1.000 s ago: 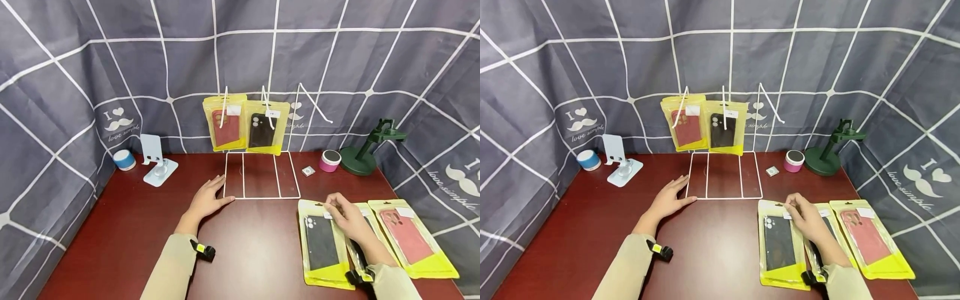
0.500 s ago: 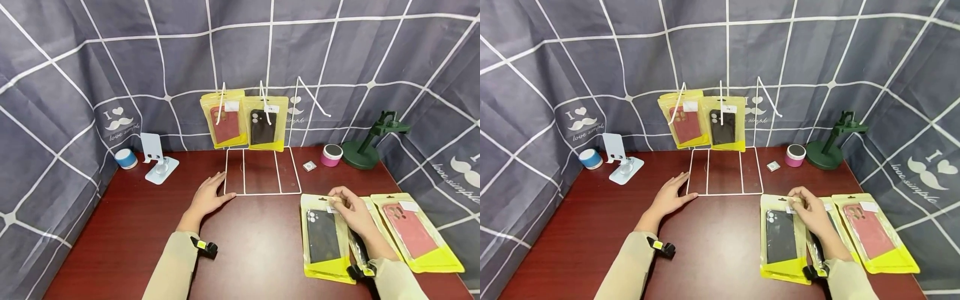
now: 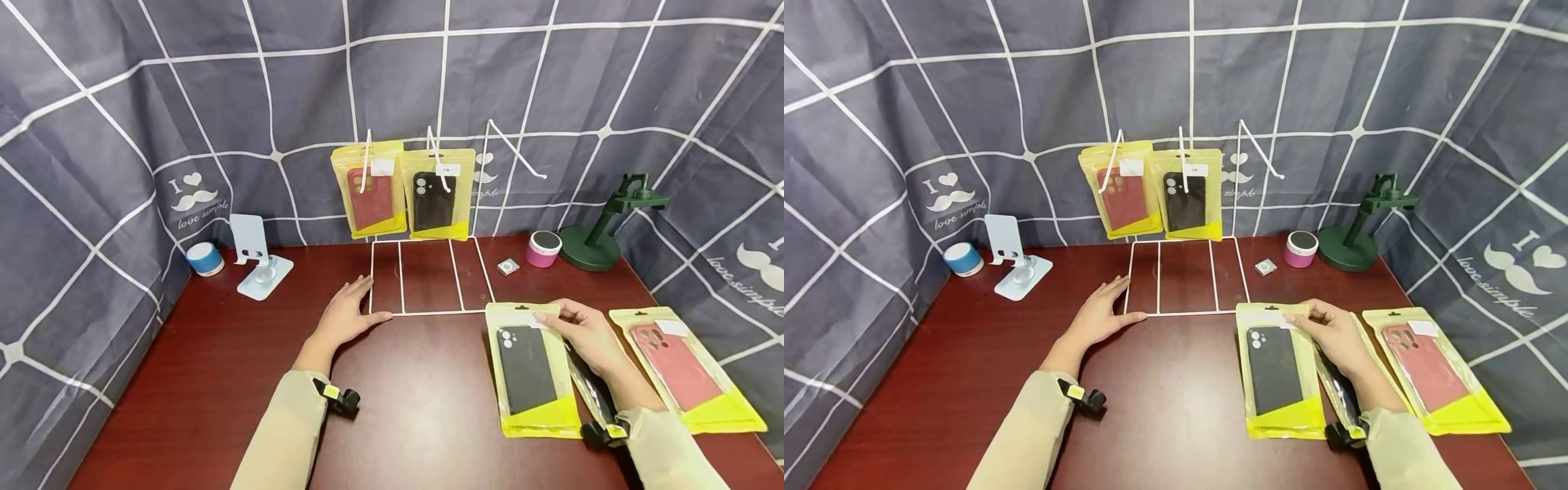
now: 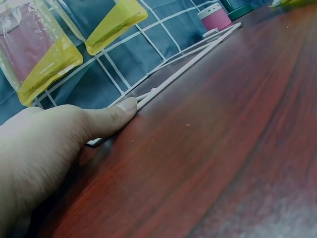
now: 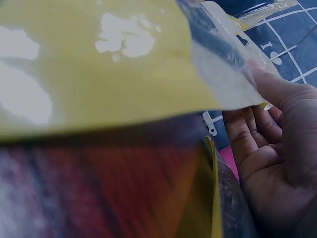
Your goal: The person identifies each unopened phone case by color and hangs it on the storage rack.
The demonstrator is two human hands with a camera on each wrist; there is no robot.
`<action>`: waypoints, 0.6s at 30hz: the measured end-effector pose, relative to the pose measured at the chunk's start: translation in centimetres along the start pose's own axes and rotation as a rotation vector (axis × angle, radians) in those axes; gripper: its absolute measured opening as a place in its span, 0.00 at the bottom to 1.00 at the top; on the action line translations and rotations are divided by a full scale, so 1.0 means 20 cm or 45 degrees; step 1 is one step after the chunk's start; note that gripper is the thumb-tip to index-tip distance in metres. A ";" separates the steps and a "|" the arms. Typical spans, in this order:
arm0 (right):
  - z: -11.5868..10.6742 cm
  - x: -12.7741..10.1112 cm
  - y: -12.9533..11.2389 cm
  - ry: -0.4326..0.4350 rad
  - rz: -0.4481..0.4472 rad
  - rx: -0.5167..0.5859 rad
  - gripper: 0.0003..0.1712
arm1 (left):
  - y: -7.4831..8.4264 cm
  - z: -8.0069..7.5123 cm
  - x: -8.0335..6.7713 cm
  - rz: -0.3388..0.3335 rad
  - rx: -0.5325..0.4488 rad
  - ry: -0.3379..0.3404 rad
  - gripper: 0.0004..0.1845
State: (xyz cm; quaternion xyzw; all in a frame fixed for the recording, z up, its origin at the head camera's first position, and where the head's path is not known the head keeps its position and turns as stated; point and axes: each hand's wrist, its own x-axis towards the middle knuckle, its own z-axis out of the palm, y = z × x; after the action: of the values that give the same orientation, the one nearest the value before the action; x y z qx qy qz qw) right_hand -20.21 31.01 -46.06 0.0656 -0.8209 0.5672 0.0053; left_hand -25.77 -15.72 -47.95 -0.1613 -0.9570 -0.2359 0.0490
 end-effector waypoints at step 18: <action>0.05 -0.02 -0.13 0.041 -0.101 0.621 0.08 | -0.01 0.01 0.00 -0.063 -0.036 -0.019 0.55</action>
State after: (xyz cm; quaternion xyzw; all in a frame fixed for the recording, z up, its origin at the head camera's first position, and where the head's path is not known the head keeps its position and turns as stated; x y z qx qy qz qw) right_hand -19.38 29.18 -44.06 0.0881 -0.6564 0.7488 0.0249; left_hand -25.81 -15.73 -48.17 -0.1400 -0.9577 -0.2493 0.0336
